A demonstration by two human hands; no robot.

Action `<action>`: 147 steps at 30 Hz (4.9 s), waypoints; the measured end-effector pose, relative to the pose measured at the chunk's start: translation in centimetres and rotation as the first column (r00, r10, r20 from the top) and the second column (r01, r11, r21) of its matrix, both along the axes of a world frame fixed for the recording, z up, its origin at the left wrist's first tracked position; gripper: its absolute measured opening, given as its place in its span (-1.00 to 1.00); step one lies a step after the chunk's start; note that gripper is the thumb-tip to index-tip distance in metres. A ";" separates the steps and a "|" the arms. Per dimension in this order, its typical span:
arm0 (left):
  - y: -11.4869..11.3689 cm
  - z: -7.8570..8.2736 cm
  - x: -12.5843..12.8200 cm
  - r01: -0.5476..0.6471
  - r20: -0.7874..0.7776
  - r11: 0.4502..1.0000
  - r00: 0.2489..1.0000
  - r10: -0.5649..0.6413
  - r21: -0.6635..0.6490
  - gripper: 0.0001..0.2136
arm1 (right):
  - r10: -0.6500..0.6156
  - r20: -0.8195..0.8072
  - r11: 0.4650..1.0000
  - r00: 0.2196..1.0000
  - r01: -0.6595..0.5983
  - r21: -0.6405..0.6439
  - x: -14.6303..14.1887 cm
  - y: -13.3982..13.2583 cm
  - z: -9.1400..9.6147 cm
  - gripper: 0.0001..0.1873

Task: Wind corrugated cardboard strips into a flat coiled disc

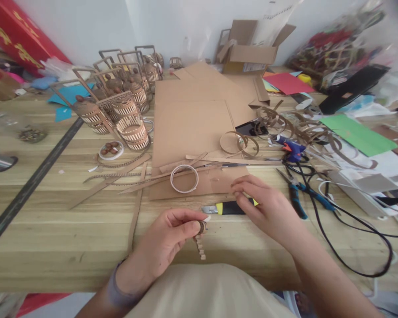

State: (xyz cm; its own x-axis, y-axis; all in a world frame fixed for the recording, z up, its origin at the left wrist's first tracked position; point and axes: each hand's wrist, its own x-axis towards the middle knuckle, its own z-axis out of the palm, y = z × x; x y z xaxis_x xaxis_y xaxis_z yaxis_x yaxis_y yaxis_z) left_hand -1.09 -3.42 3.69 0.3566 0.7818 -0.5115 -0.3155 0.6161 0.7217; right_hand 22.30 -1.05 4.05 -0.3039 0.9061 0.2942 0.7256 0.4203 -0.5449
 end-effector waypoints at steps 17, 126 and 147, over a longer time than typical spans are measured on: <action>0.0 -0.3 0.1 0.017 0.125 0.997 0.992 -0.007 -0.079 -0.75 | -0.149 -0.160 0.987 0.976 0.155 0.027 -2.1 -1.6 -1.2 -0.84; -0.9 -1.0 0.6 -0.265 -0.102 0.942 0.951 0.290 0.207 -0.78 | -0.050 -0.357 0.995 0.933 0.079 0.067 -7.2 -3.5 -0.1 -0.85; -1.2 -0.7 0.1 -0.045 -0.316 0.811 0.907 0.278 0.584 -0.87 | -0.017 -0.266 0.999 0.964 0.030 0.045 -7.1 -3.4 -0.4 -0.81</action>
State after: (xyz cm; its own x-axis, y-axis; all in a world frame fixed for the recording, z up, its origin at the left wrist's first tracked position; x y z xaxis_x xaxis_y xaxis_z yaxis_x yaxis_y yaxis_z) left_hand -0.98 -4.62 3.01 0.0744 0.9965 -0.0390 -0.0120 0.0400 0.9991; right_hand 15.18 -4.44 3.60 -0.1875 0.8947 0.4054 0.5674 0.4355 -0.6989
